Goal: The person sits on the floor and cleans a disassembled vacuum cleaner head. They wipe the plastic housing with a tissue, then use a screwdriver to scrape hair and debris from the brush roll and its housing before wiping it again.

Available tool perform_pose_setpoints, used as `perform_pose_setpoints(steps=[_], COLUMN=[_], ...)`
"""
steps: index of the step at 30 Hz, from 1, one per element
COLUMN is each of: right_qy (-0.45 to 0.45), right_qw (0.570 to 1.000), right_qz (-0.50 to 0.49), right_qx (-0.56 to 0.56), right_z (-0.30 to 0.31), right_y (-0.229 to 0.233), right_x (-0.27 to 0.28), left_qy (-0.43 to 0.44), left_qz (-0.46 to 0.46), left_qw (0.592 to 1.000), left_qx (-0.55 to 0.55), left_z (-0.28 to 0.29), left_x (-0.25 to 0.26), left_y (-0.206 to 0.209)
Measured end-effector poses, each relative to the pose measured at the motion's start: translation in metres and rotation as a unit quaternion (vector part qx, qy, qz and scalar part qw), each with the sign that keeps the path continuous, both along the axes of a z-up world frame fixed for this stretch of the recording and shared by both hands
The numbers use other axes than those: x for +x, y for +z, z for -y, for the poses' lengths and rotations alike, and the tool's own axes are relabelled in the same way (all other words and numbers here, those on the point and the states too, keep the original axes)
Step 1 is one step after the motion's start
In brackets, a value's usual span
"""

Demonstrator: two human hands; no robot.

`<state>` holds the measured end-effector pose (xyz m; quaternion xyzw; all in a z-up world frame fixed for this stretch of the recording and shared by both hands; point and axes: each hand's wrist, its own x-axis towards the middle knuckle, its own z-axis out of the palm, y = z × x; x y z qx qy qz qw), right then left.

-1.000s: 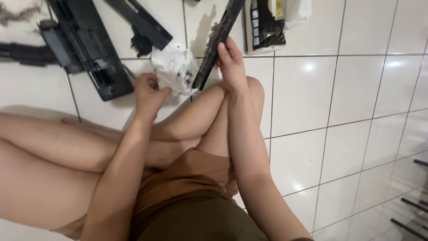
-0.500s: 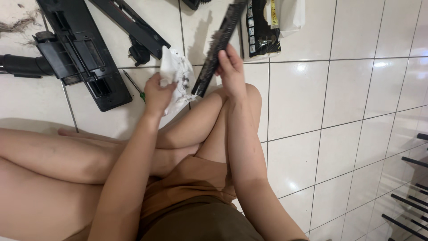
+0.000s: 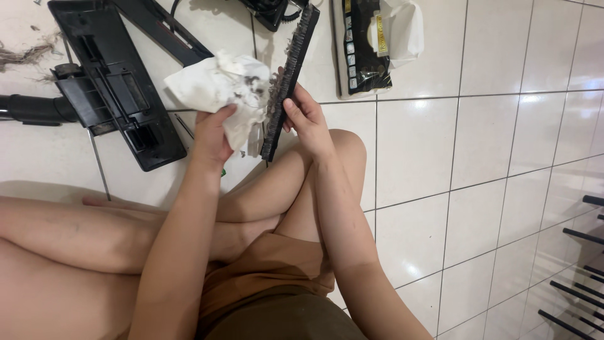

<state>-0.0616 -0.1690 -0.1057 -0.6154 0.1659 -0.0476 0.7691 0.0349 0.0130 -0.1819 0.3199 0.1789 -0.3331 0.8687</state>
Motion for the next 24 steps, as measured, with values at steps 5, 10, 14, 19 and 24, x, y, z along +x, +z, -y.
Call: perform_pose_setpoints(steps=[5,10,14,19,24], right_qy=[0.012,-0.008,-0.017,-0.004,0.002], right_qw=[1.000,0.997,0.996,0.993,0.987], right_qz=[-0.014,-0.049,-0.053,-0.066,-0.083], right_qx=[-0.021,-0.056,-0.075,-0.093,-0.137], right_z=[-0.005,-0.011,-0.012,-0.015,-0.023], right_y=[0.006,-0.002,-0.003,-0.001,-0.001], right_x=[-0.002,-0.005,-0.004,-0.001,0.000], left_qy=[-0.011,-0.046,-0.078,-0.128,-0.133], left_qz=[-0.002,0.033,-0.053,-0.030,0.067], left_qw=[1.000,0.998,0.976,0.954,0.979], left_qx=[-0.010,0.002,-0.198,-0.269,-0.136], left_z=[0.020,0.030,0.015,0.016,0.030], left_x=[-0.006,-0.006,0.002,0.015,0.010], left_y=[-0.010,0.010,0.051,0.064,0.034])
